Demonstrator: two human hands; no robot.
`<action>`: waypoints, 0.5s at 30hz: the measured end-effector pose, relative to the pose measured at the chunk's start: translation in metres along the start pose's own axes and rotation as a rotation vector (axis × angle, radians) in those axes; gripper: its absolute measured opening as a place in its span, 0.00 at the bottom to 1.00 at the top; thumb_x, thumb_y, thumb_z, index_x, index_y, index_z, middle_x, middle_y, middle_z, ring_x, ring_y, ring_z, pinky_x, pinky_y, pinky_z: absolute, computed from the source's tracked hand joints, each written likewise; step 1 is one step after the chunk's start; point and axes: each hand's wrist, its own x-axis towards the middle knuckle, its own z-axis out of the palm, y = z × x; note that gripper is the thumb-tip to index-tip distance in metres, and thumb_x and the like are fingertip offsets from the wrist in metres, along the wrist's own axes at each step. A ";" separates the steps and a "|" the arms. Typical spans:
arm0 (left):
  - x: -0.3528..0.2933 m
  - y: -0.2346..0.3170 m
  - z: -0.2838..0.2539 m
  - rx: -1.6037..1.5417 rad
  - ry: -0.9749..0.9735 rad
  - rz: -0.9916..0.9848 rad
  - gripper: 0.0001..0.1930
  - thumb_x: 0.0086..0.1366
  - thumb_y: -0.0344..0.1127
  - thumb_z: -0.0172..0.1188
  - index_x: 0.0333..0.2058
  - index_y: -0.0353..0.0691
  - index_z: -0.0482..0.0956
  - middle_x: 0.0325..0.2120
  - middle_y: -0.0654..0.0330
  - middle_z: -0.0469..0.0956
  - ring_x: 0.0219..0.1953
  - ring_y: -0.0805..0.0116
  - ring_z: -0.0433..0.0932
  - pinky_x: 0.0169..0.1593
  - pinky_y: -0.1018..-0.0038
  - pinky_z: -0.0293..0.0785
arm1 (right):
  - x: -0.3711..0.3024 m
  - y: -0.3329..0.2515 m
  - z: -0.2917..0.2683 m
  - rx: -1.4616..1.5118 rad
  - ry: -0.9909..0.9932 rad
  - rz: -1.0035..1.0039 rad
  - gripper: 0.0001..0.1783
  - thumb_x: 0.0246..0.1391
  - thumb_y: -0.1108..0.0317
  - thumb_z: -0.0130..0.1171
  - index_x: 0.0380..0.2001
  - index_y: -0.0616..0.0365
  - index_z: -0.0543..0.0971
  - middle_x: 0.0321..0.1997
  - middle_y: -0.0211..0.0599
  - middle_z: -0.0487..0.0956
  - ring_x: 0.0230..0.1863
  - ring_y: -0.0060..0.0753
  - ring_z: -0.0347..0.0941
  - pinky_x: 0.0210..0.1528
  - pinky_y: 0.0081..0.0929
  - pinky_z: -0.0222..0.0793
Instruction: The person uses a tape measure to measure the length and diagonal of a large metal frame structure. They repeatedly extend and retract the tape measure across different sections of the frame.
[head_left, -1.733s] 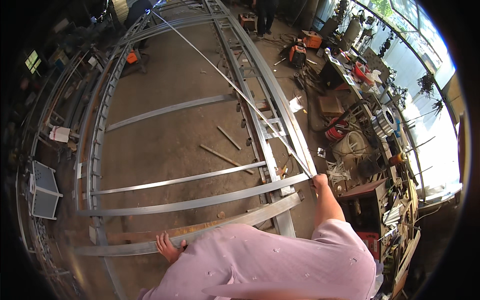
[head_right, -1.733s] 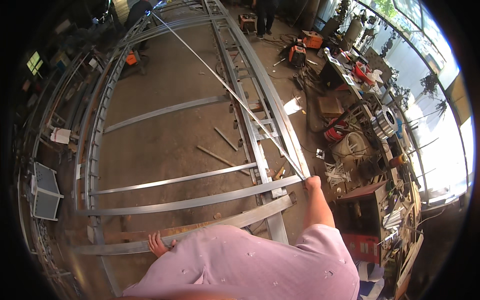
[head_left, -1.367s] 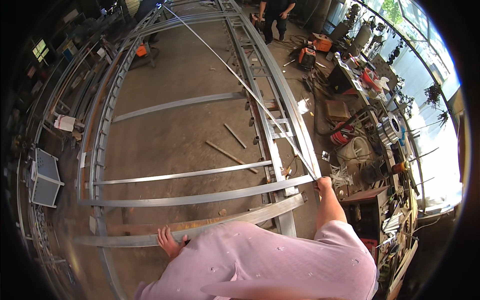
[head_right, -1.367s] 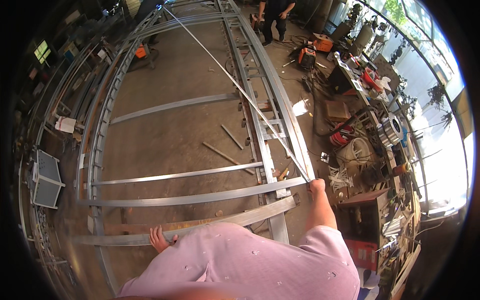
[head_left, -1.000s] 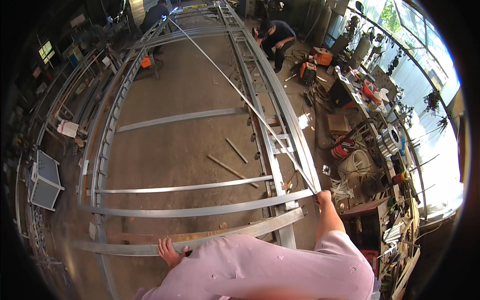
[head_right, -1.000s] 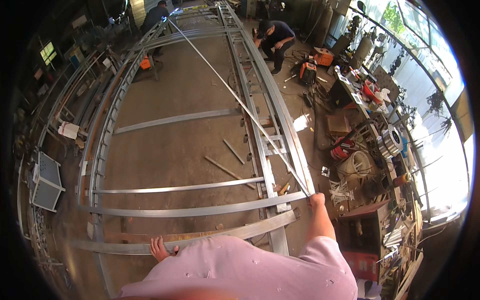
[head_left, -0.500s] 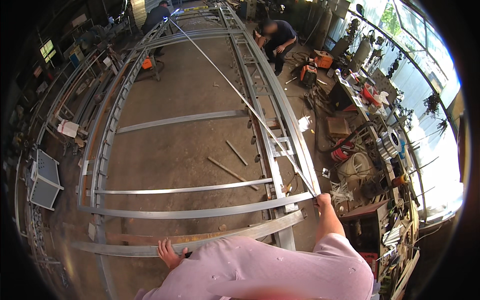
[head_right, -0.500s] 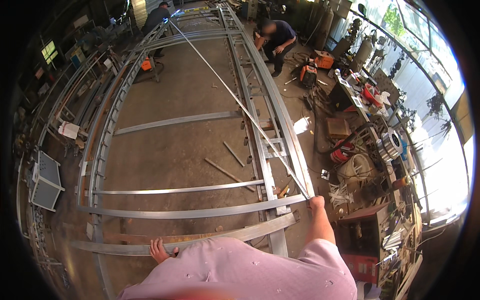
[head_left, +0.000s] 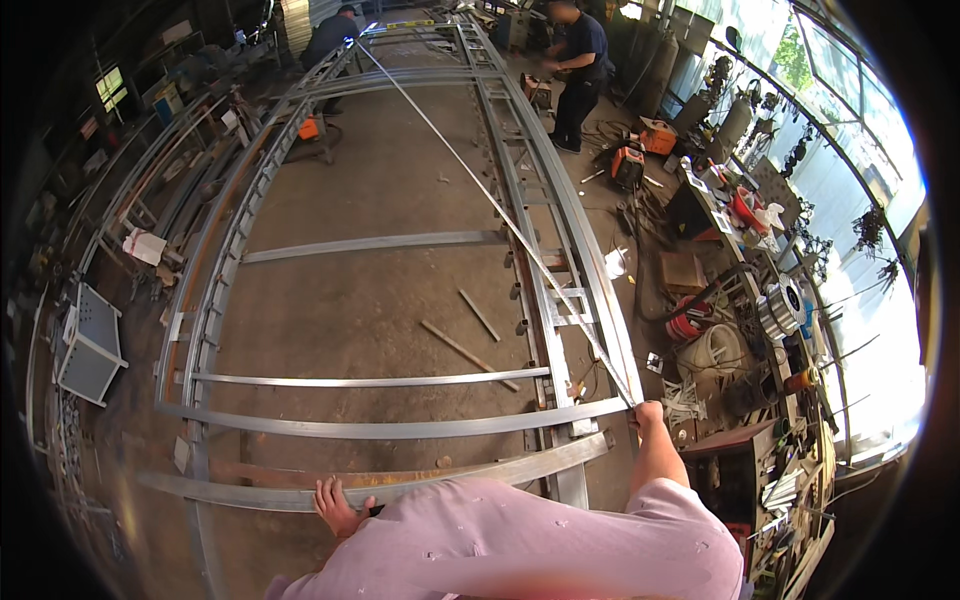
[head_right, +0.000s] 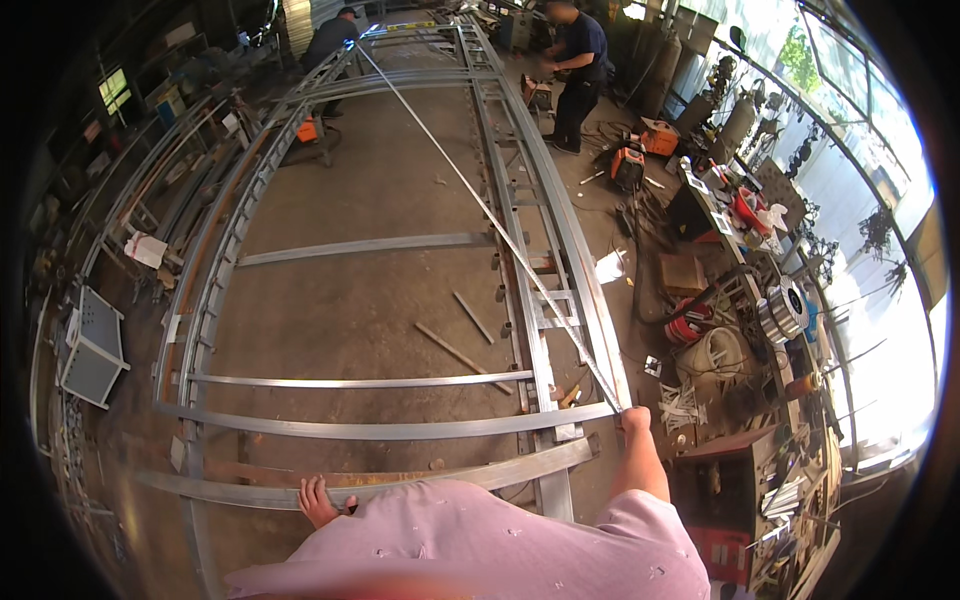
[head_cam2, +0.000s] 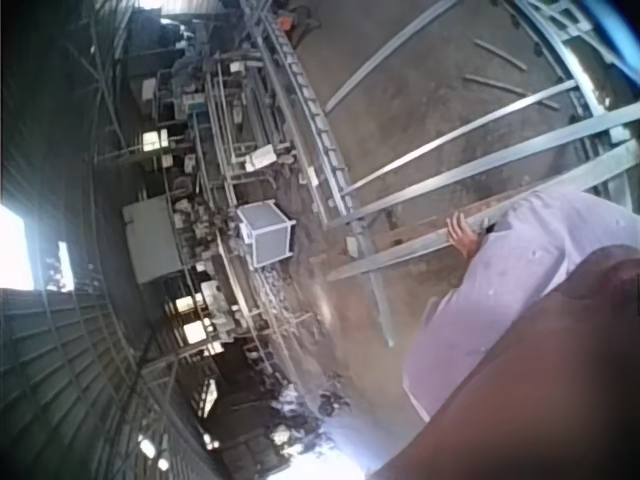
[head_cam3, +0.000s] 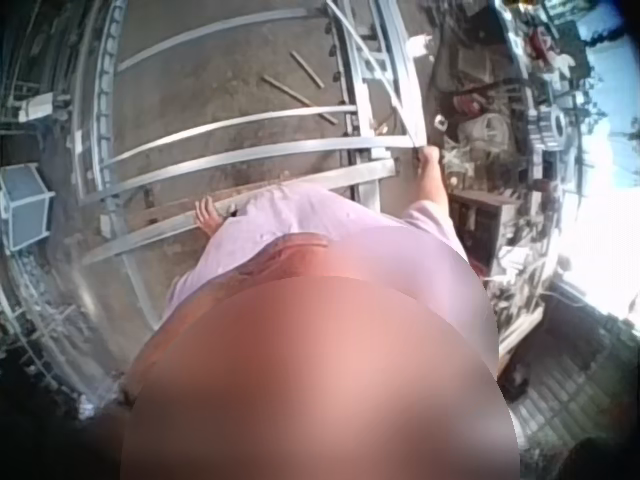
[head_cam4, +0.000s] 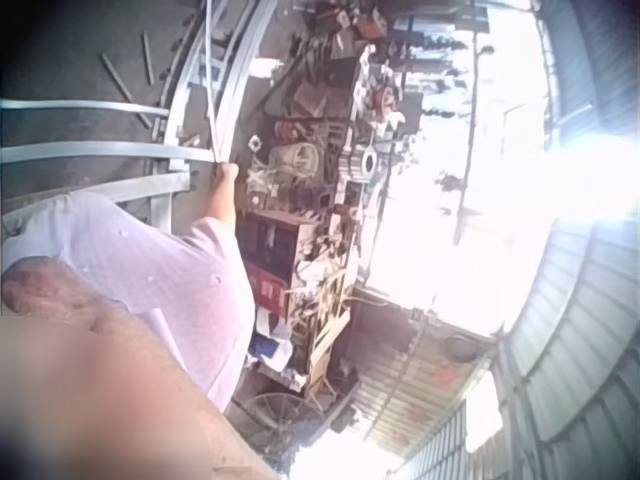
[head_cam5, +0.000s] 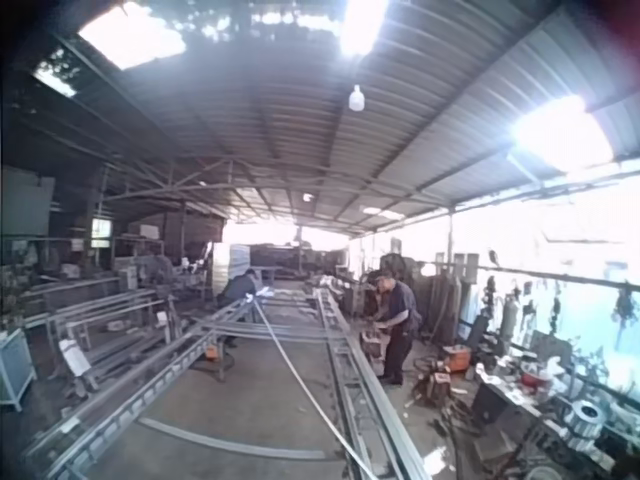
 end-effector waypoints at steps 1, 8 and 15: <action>0.000 -0.002 0.001 0.006 -0.003 0.008 0.48 0.56 0.75 0.60 0.58 0.34 0.73 0.60 0.47 0.72 0.68 0.39 0.61 0.69 0.41 0.53 | -0.001 0.000 -0.001 0.000 -0.017 0.006 0.08 0.57 0.81 0.47 0.25 0.61 0.73 0.21 0.38 0.72 0.19 0.35 0.70 0.22 0.37 0.69; -0.002 -0.011 0.004 0.018 -0.012 0.060 0.47 0.56 0.72 0.63 0.58 0.32 0.72 0.60 0.45 0.71 0.68 0.37 0.61 0.67 0.41 0.56 | 0.000 -0.003 0.003 0.039 0.033 -0.007 0.09 0.51 0.84 0.47 0.25 0.68 0.77 0.21 0.42 0.74 0.17 0.36 0.71 0.17 0.38 0.67; 0.004 -0.009 0.004 0.024 -0.009 0.090 0.47 0.56 0.71 0.64 0.59 0.32 0.71 0.60 0.44 0.70 0.67 0.35 0.61 0.66 0.40 0.56 | 0.003 0.003 -0.002 -0.089 0.034 0.035 0.07 0.59 0.78 0.50 0.30 0.61 0.77 0.26 0.40 0.77 0.23 0.39 0.75 0.27 0.43 0.74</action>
